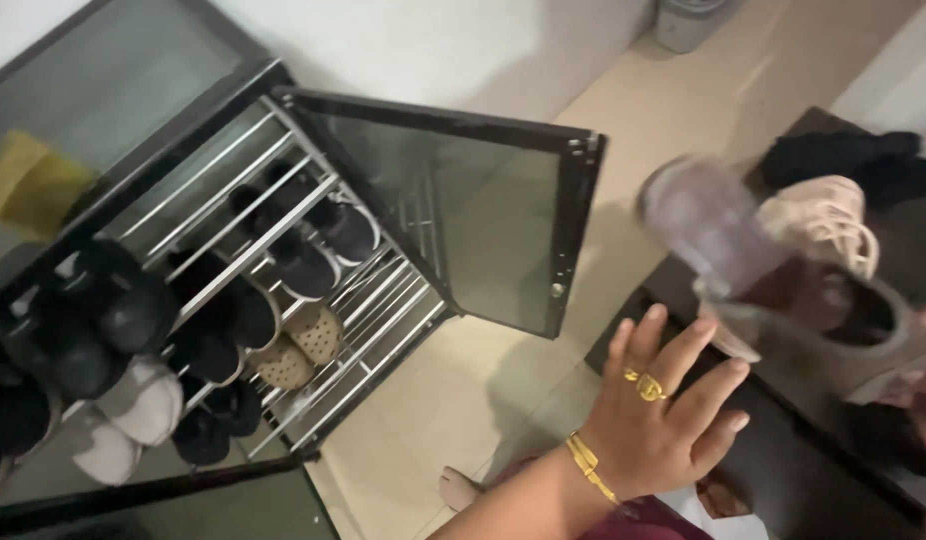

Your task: Cleaning various shoes with a sponge and organizing them in a shoe rack

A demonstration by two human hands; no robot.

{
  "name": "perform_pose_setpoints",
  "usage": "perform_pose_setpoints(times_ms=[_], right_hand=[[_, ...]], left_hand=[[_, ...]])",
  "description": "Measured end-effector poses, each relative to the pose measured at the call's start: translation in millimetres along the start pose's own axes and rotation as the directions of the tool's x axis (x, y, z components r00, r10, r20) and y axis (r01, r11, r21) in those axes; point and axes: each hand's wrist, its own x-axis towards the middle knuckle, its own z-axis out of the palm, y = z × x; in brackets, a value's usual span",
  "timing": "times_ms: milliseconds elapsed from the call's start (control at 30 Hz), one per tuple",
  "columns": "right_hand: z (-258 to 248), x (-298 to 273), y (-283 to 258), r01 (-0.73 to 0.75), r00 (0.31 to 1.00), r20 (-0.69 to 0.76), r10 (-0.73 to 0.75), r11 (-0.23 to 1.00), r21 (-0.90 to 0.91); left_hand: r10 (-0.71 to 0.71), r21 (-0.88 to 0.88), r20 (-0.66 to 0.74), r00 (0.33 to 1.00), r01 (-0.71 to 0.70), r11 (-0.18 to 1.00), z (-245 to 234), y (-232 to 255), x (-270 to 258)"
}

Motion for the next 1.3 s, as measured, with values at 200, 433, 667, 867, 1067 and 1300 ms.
perform_pose_setpoints(times_ms=[200, 433, 667, 867, 1067, 1300], right_hand=[[155, -18, -51, -0.019, 0.966, 0.247, -0.077, 0.930, 0.366], [299, -5, -81, -0.211, 0.880, 0.450, 0.148, 0.973, 0.093], [446, -11, -96, -0.329, 0.828, 0.475, 0.296, 0.944, -0.015], [545, -27, -101, -0.335, 0.808, 0.487, 0.330, 0.939, -0.080], [617, -36, -110, -0.213, 0.724, 0.636, 0.266, 0.964, -0.161], [642, -28, -126, 0.074, 0.637, 0.761, 0.119, 0.974, -0.214]], left_hand=[[-0.042, 0.134, -0.092, 0.995, 0.054, 0.989, -55, -26, -19], [-0.305, 0.281, -0.151, 0.940, 0.337, 0.899, -126, -51, -39], [-0.421, 0.223, -0.211, 0.882, 0.463, 0.858, -191, -91, -85], [-0.486, 0.127, -0.228, 0.844, 0.520, 0.844, -246, -127, -134], [-0.506, 0.203, -0.315, 0.803, 0.577, 0.791, -311, -146, -177], [-0.550, 0.093, -0.641, 0.535, 0.766, 0.636, -366, -194, -267]])
